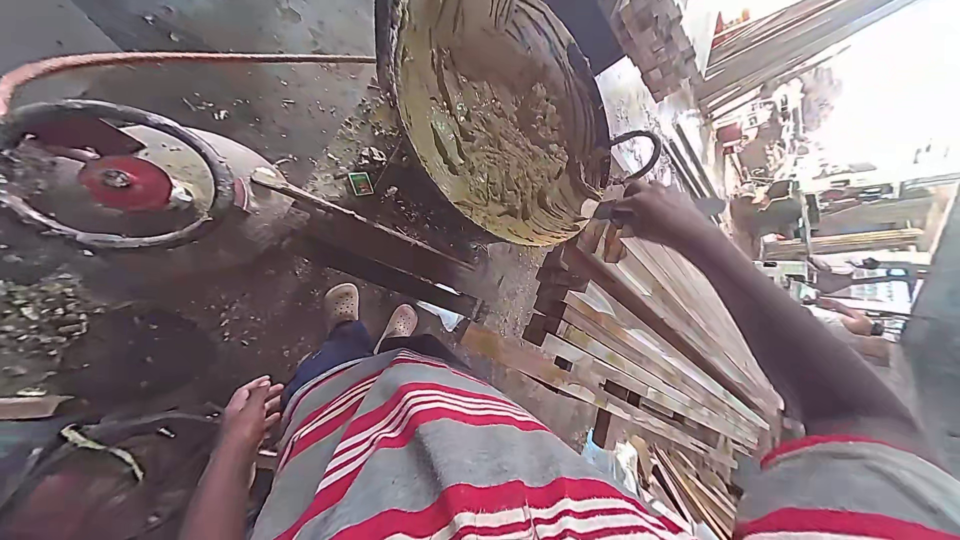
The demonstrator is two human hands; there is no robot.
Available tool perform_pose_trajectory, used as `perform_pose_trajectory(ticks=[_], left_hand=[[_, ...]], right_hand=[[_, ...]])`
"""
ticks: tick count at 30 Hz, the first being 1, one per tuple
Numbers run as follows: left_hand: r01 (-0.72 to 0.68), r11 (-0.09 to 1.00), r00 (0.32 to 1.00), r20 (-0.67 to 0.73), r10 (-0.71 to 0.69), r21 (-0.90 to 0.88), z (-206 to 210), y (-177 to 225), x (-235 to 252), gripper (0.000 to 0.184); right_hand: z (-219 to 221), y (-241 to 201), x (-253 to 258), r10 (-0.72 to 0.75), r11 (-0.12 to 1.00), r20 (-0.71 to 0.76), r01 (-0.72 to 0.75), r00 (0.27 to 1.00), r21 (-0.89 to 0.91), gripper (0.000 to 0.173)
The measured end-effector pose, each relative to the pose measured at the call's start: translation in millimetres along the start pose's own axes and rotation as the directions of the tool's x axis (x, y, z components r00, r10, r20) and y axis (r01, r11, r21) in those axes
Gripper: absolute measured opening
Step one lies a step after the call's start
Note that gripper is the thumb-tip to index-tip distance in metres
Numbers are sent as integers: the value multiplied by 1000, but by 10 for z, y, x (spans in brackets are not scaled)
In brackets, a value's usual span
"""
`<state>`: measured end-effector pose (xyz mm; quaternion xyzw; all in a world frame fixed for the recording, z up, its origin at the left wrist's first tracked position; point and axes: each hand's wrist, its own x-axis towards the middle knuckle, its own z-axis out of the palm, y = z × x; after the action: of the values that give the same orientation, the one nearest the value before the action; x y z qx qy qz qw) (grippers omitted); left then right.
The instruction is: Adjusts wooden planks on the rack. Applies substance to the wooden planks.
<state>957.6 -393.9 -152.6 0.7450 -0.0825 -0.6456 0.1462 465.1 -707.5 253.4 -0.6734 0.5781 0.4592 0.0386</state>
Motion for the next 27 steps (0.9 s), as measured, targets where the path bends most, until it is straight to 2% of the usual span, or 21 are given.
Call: perform_pose_trajectory(ticks=[2, 4, 9, 14, 16, 18, 19, 20, 22, 24, 25, 27], left_hand=[[3, 1000, 1000, -2, -3, -18, -83, -43, 32, 49], [-16, 1000, 1000, 10, 16, -14, -159, -69, 48, 50], [-87, 996, 996, 36, 86, 31, -340, -89, 70, 49], [-165, 979, 984, 84, 156, 123, -346, 28, -88, 46], [-237, 950, 967, 146, 210, 202, -254, 126, -127, 47], [-356, 882, 927, 234, 292, 309, -126, 170, -145, 46], [-427, 818, 898, 290, 332, 386, -33, 221, -176, 44], [-508, 723, 856, 365, 366, 469, 84, 275, -210, 42], [-631, 464, 775, 530, 344, 622, 403, 364, -356, 40], [-709, 189, 704, 668, 241, 679, 824, 498, -660, 41], [-750, 67, 658, 731, 179, 658, 1066, 536, -863, 41], [-832, -118, 539, 840, 57, 542, 1574, 473, -1254, 41]], right_hand=[[-275, -126, 103, 57, 993, 84, -48, 995, -108, 20], [-465, -269, 262, 100, 987, 133, -81, 986, -141, 17], [-398, -518, 605, 92, 982, 250, -46, 964, -183, 18], [-645, -536, 283, 140, 960, 350, -40, 926, -279, 14], [-709, -341, 15, 68, 989, 402, -8, 913, -147, 17], [-511, 17, -427, -12, 966, 360, -83, 933, 246, 24], [-290, 216, -710, -15, 851, 324, -158, 946, 501, 25], [-6, 385, -1032, -14, 661, 279, -200, 960, 723, 27], [765, 571, -1753, -12, 215, 139, -133, 990, 967, 34], [1722, 516, -2473, 37, -258, -43, 52, 998, 965, 33], [2196, 379, -2837, 102, -416, -94, 129, 990, 900, 34], [3074, -85, -3567, 309, -601, -73, 254, 948, 757, 41]])
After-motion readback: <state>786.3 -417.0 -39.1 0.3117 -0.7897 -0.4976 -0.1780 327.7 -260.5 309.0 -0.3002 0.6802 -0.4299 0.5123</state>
